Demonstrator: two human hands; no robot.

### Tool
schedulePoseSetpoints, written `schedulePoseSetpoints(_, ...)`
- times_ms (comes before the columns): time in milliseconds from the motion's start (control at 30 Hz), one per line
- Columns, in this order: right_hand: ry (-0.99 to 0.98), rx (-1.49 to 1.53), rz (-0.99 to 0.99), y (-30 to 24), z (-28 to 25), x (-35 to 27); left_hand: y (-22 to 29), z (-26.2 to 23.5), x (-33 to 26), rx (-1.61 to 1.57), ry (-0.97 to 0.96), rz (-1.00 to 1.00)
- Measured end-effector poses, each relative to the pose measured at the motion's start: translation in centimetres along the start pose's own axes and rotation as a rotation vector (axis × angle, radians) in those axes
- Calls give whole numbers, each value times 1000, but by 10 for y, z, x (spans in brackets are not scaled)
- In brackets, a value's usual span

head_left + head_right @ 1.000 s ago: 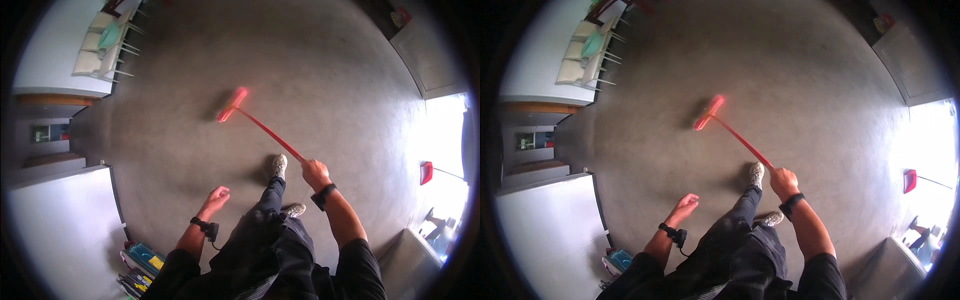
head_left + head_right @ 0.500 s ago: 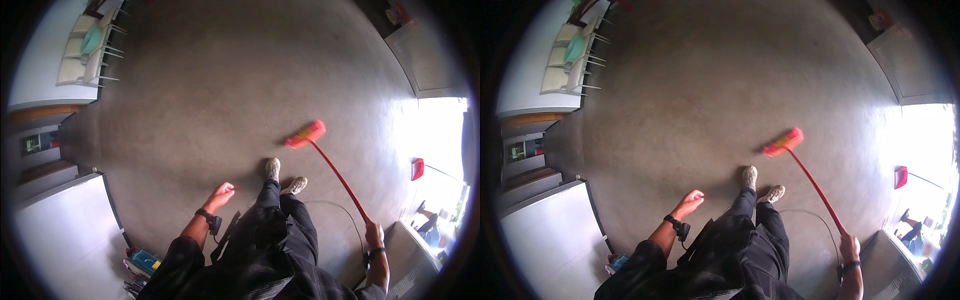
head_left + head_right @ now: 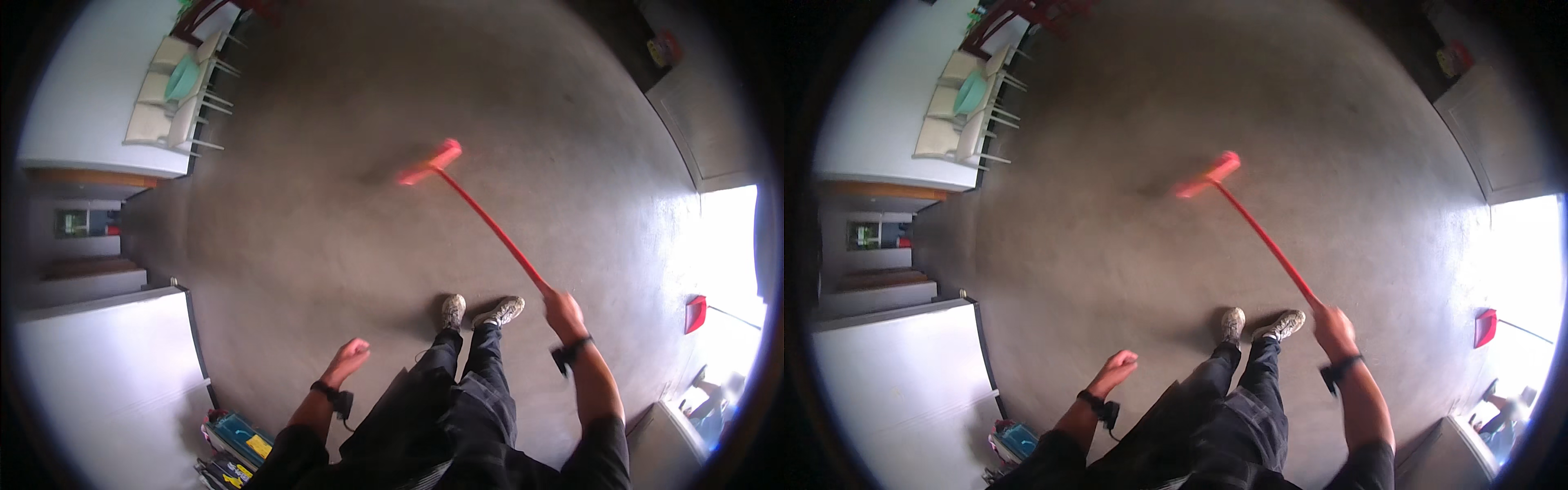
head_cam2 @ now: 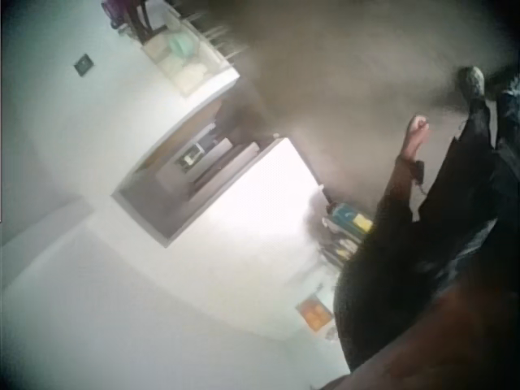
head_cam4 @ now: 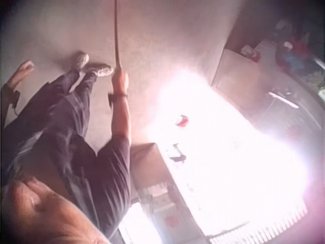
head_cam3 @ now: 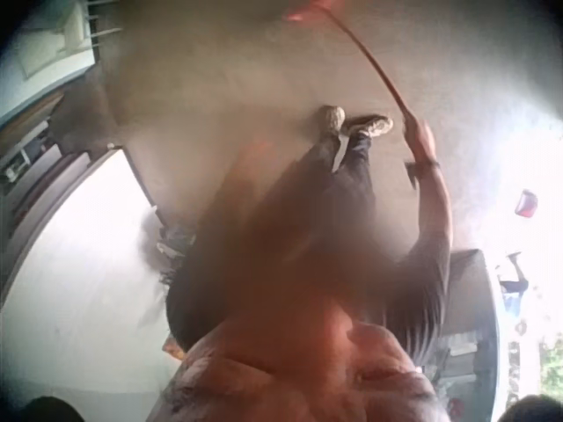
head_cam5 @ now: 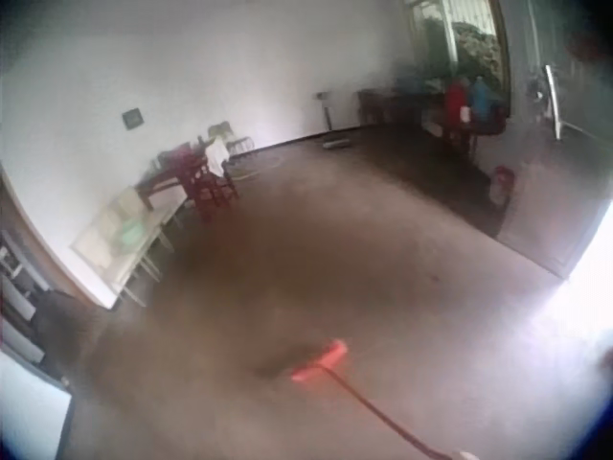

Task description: The person sweeps a concrete floor using a red broom and a dustpan. They gather debris into a pile and transfer it into a dustpan, then empty the contents into a nearby bucket. The task is performed in a continuous sequence from an indoor area to an outdoor patio.

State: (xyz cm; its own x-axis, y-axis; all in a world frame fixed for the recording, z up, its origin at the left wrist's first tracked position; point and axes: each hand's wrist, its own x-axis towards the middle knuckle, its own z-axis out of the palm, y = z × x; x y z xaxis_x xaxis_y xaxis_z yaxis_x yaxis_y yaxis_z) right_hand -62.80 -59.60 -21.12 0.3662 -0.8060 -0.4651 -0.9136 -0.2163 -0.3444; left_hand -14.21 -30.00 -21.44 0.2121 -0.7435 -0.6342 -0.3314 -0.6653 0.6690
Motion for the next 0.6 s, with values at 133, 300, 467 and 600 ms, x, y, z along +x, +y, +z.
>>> schedulePoseSetpoints(133,2,-38,-80,-94,-8,121,-59,-6,-50,267,136,-55)
schedulePoseSetpoints(300,-37,-47,-15,-54,-28,121,-51,25,-59,115,63,-255)
schedulePoseSetpoints(467,12,-22,96,116,10,-34,15,65,-16,25,-36,-292)
schedulePoseSetpoints(600,-102,1,434,185,2,-214,65,88,35,86,-91,-161)
